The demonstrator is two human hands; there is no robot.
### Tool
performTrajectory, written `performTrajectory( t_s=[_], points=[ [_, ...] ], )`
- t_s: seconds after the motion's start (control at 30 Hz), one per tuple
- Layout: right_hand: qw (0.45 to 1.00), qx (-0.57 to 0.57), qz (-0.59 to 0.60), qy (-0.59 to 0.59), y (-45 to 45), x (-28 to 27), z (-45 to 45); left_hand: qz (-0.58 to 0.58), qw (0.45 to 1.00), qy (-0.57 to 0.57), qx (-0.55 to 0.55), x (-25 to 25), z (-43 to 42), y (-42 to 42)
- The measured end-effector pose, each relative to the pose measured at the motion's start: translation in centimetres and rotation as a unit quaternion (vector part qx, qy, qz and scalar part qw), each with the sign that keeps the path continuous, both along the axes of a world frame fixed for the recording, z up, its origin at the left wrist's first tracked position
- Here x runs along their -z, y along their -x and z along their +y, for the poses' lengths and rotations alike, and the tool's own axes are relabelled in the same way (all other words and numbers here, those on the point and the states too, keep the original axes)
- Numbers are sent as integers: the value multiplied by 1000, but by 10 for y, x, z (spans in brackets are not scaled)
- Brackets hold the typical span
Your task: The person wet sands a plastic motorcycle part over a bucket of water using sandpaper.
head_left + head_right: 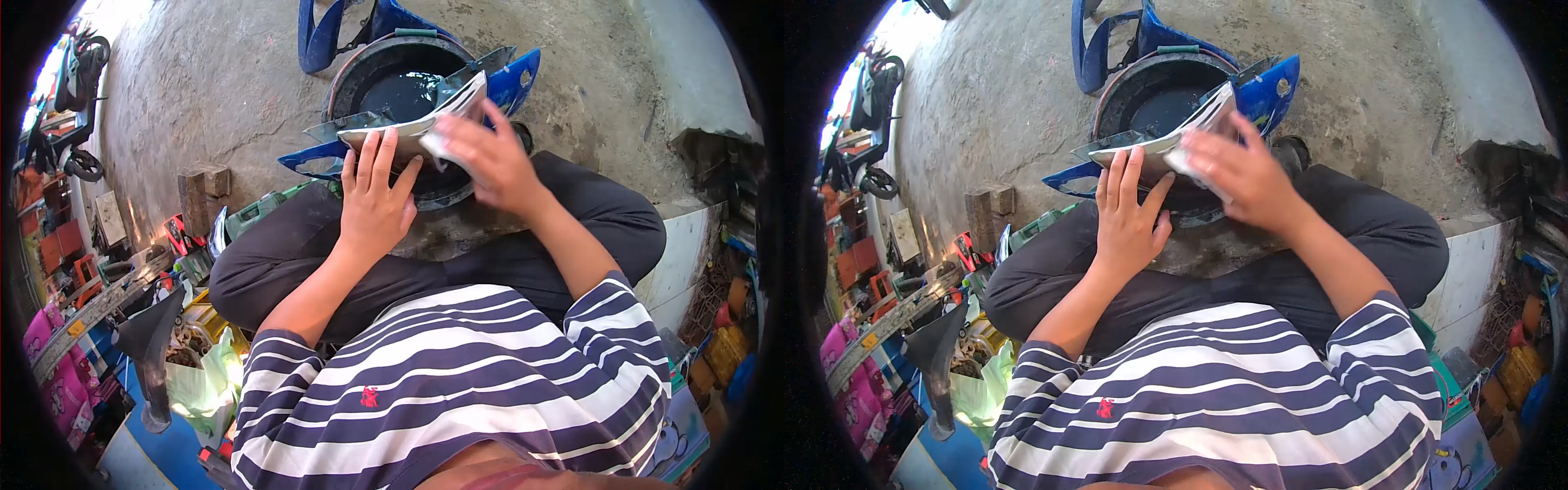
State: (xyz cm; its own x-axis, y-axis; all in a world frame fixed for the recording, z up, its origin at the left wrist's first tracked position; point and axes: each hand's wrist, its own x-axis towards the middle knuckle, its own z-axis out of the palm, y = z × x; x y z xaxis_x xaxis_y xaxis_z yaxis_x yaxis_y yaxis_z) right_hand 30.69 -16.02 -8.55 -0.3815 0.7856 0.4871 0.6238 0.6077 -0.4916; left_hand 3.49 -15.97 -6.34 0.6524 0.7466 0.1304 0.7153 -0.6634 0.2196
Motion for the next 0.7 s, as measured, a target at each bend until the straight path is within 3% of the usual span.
performTrajectory(
  t_s=[0.07,0.3,0.37,0.53,0.63,0.7],
  points=[
    [998,62,18,-14,-14,6,11,1,1000,15,2,-3,2,1],
    [997,67,-13,-30,-5,-1,9,-7,1000,26,0,1,0,-1],
    [990,131,10,-44,-15,2,17,0,1000,27,2,0,2,1],
    [1000,4,-19,13,11,-4,-4,-4,1000,29,0,6,1,0],
    [995,92,-20,-30,-12,6,13,4,1000,28,1,2,2,1],
    [996,88,4,-26,-16,11,16,10,1000,28,1,0,4,1]
  ],
)
